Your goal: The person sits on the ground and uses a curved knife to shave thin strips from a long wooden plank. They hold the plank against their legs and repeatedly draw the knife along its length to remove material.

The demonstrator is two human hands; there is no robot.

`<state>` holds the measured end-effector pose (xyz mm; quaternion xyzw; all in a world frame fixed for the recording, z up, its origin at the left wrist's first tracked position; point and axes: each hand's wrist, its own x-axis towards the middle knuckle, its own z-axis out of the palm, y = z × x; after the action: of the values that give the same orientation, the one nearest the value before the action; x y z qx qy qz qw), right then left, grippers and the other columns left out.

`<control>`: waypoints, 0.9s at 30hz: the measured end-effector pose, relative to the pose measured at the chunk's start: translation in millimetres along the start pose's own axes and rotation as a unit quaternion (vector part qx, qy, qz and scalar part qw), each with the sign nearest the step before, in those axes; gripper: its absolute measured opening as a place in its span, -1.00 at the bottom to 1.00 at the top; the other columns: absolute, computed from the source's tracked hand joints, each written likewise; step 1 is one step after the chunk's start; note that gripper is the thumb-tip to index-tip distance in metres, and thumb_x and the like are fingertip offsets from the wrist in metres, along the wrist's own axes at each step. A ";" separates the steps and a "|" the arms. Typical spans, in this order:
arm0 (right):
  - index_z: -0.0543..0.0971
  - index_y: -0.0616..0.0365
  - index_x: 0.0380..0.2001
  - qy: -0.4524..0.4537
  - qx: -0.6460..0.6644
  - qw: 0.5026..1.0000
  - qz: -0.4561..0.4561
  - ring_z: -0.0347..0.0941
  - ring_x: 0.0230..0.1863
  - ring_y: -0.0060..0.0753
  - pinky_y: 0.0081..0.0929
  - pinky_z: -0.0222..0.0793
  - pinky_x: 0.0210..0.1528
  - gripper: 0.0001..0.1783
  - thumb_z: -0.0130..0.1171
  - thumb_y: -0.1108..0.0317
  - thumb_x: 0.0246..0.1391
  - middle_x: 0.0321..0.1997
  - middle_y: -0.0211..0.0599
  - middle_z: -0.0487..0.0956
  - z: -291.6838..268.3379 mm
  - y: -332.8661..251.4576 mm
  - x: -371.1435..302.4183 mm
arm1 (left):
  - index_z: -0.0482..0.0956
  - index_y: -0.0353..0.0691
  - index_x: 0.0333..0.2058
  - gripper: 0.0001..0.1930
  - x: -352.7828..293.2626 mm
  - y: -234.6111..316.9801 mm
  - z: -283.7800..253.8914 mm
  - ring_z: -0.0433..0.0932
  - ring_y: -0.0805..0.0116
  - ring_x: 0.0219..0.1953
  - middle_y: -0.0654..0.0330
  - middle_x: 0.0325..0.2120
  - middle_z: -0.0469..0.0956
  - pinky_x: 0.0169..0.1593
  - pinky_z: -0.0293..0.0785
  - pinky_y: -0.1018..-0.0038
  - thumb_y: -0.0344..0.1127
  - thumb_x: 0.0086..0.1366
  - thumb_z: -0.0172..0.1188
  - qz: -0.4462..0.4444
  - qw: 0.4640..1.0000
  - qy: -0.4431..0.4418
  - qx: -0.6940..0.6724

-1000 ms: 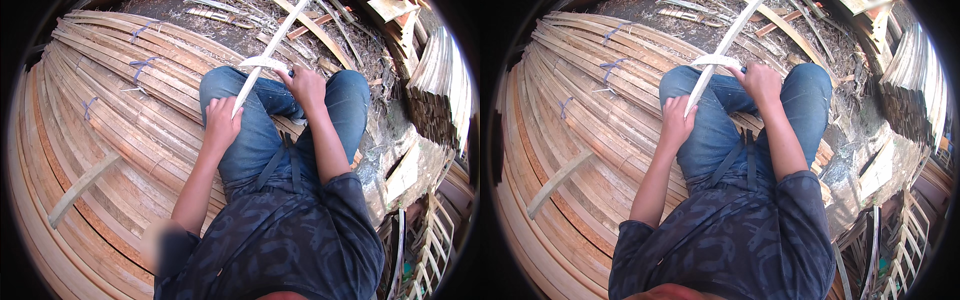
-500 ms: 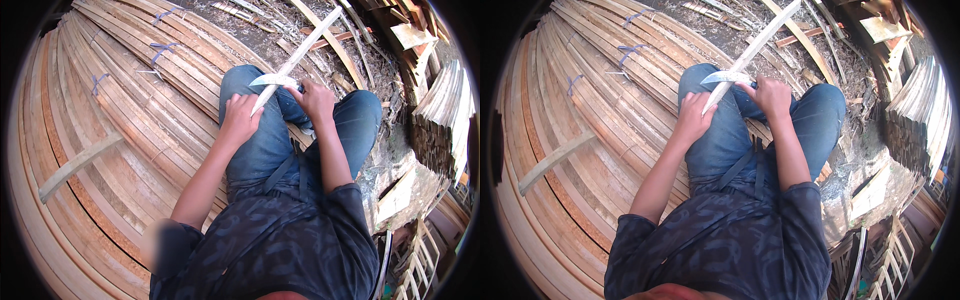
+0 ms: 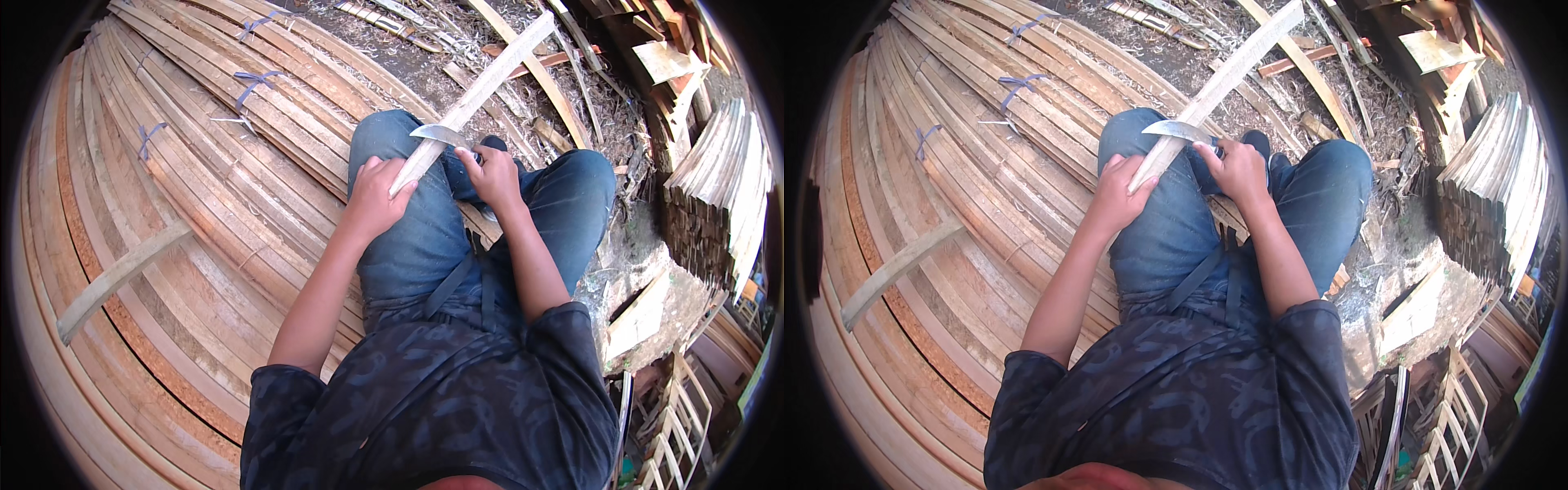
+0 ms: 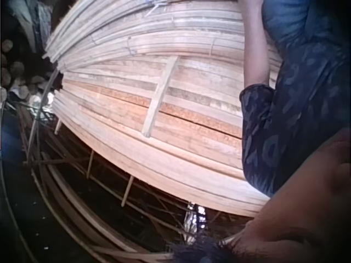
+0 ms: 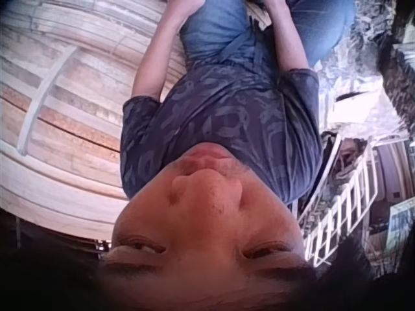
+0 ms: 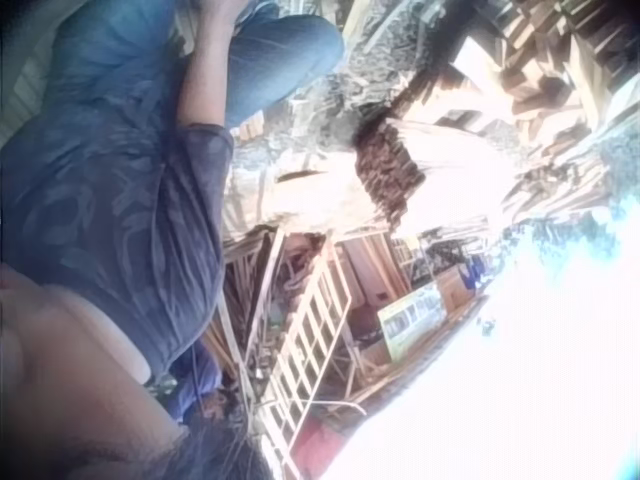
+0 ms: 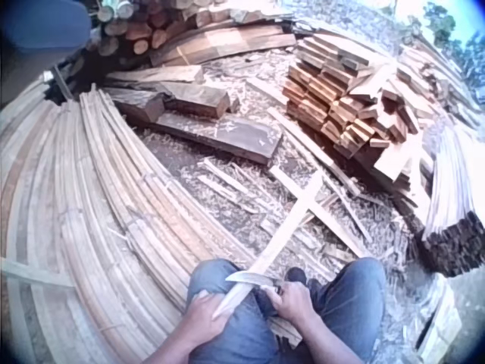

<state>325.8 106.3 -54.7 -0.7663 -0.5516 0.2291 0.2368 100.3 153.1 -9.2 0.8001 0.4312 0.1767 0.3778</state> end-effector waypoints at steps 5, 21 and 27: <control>0.53 0.32 -0.61 -0.143 0.238 0.958 0.074 0.28 -0.65 -0.43 -0.35 0.23 -0.50 -0.37 0.04 -0.06 0.29 -0.75 -0.29 0.38 15.7 18.3 3.2 | 0.54 -0.24 -0.24 -0.78 1.9 0.5 -0.5 0.43 0.02 -0.24 0.07 -0.38 0.57 -0.06 0.35 0.21 -0.32 0.16 0.29 0.011 1.000 -0.001 0.001; 0.22 0.12 -0.63 0.059 0.597 0.800 0.006 0.10 -0.76 -0.62 -0.62 0.05 -0.71 -0.19 -0.31 -0.48 0.22 -0.74 -0.46 0.17 -52.4 -7.2 -13.4 | 0.51 -0.25 0.00 -0.67 -1.9 49.8 -21.5 0.55 -0.10 -0.15 -0.03 -0.24 0.58 -0.08 0.48 0.16 -0.41 0.24 0.22 -0.025 0.996 -0.062 0.060; 0.23 0.12 -0.64 0.077 0.552 0.830 -0.017 0.10 -0.74 -0.62 -0.65 0.02 -0.71 -0.16 -0.23 -0.54 0.14 -0.74 -0.46 0.18 -83.4 8.8 -29.6 | 0.42 -0.24 0.02 -0.59 4.4 63.5 -8.1 0.54 -0.15 -0.13 -0.06 -0.20 0.54 -0.10 0.50 0.15 -0.49 0.16 0.22 0.006 0.999 -0.027 0.043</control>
<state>374.8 66.4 7.9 -0.5138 -0.3266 0.4318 0.6655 133.2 138.6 44.0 0.8226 0.4231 0.1391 0.3536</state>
